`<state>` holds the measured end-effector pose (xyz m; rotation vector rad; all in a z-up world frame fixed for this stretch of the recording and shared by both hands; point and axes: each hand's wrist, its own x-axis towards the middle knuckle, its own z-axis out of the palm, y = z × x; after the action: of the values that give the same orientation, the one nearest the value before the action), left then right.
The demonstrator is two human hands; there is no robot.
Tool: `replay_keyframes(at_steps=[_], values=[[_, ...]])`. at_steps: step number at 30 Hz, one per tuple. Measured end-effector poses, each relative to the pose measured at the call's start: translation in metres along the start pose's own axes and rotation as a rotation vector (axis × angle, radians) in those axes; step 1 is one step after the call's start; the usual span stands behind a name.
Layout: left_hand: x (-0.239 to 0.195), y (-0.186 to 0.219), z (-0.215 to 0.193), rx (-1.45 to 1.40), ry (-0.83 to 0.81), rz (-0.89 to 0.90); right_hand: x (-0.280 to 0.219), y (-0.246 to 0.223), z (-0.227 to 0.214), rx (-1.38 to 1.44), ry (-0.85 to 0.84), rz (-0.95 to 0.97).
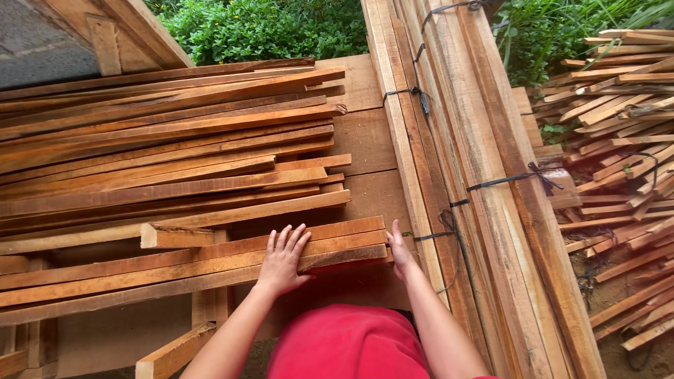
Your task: The person arranges a stack of wooden planks on a workbench and secures them using black straps. They wrap the straps around the wood and tie knots to hold the bundle together.
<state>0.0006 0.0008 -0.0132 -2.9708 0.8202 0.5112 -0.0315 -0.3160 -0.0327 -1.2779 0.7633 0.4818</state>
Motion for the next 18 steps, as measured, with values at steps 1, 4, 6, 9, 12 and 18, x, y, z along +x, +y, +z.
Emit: replay_keyframes(at_steps=[1, 4, 6, 9, 12, 18], values=[[0.000, 0.002, 0.002, -0.004, 0.000, 0.000, 0.004, 0.008, -0.006, -0.003, 0.002, 0.001], [0.001, -0.001, 0.003, -0.007, -0.014, -0.015, 0.016, 0.028, -0.017, -0.272, 0.058, -0.047], [0.001, 0.000, 0.003, -0.014, -0.032, -0.011, 0.013, 0.046, -0.028, -0.445, 0.360, -0.212], [0.001, -0.001, 0.002, -0.050, -0.020, -0.012, -0.016, 0.060, -0.039, -0.441, 0.497, -0.219], [0.001, -0.001, -0.002, -0.016, -0.012, 0.001, -0.021, 0.069, -0.034, -0.496, 0.468, -0.345], [0.000, -0.003, 0.002, 0.049, 0.000, 0.035, -0.023, 0.070, -0.036, -0.519, 0.428, -0.308]])
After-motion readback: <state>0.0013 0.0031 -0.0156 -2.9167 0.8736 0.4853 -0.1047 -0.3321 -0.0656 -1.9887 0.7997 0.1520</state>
